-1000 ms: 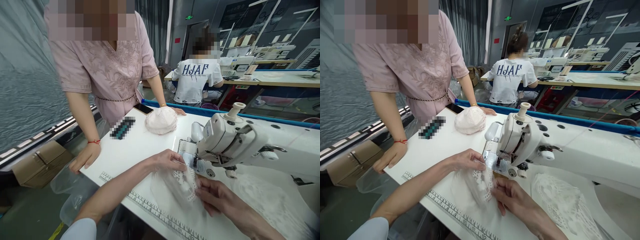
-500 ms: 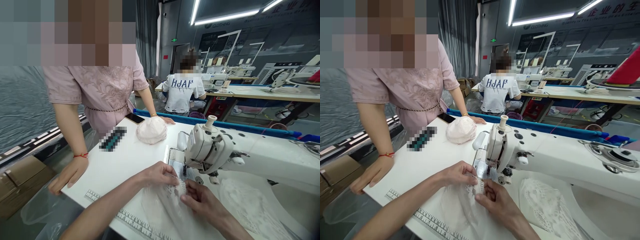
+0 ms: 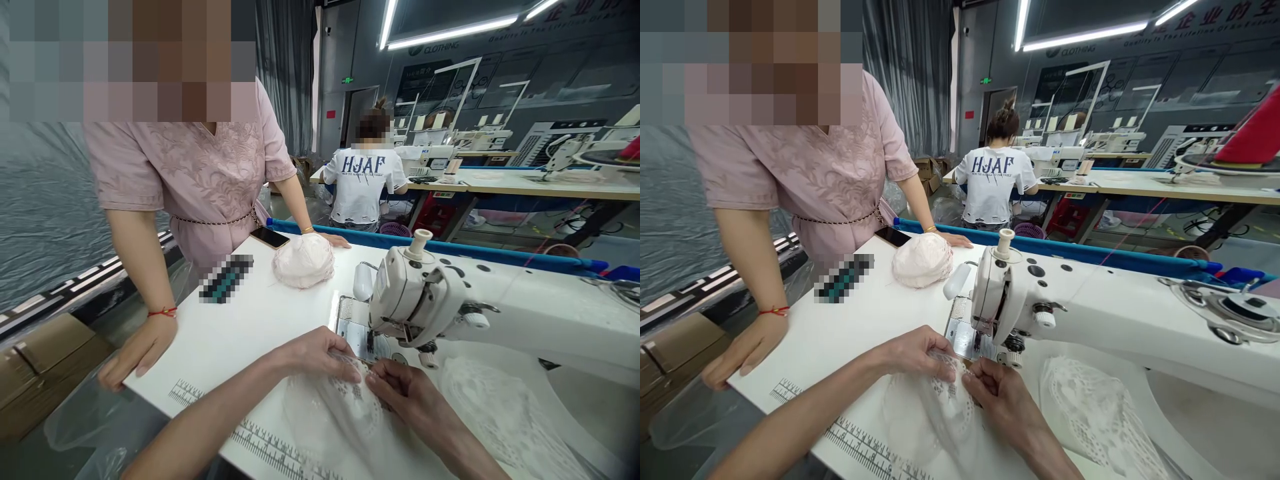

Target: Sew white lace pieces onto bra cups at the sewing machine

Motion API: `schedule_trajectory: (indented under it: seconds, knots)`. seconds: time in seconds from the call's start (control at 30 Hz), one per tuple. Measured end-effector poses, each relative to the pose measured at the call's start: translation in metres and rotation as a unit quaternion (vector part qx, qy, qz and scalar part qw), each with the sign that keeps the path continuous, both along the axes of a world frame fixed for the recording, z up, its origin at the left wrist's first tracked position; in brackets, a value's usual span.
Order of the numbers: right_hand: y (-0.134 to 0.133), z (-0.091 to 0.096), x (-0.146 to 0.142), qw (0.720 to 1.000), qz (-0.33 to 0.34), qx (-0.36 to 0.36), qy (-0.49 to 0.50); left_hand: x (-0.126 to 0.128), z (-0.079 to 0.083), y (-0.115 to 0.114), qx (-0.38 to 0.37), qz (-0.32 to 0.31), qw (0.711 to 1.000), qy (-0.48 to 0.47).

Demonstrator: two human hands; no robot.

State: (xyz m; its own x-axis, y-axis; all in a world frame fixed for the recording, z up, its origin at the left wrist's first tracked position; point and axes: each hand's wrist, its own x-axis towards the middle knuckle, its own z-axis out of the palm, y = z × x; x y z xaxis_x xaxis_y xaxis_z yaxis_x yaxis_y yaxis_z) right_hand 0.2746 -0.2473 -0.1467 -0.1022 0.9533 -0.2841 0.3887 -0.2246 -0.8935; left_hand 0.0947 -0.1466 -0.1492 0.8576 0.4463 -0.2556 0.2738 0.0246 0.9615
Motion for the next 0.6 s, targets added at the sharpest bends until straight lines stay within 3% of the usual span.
schedule_trajectory:
  seconds: [0.27, 0.43, 0.53, 0.6]
  knots:
    - [-0.002, 0.002, 0.000, 1.000, 0.016, -0.009, 0.006, 0.005, -0.002, -0.002, 0.001, 0.043, 0.999, 0.016]
    - [-0.007, 0.005, -0.019, 0.997, 0.073, 0.036, -0.011, -0.013, 0.027, 0.006, 0.012, -0.059, 0.995, 0.084]
    - [-0.008, 0.001, -0.031, 0.987, 0.087, 0.088, -0.098, -0.011, 0.044, 0.018, 0.090, -0.130, 0.976, 0.149]
    - [-0.006, -0.005, -0.029, 0.977, 0.071, 0.106, -0.172, 0.001, 0.044, 0.029, 0.139, -0.168, 0.959, 0.183]
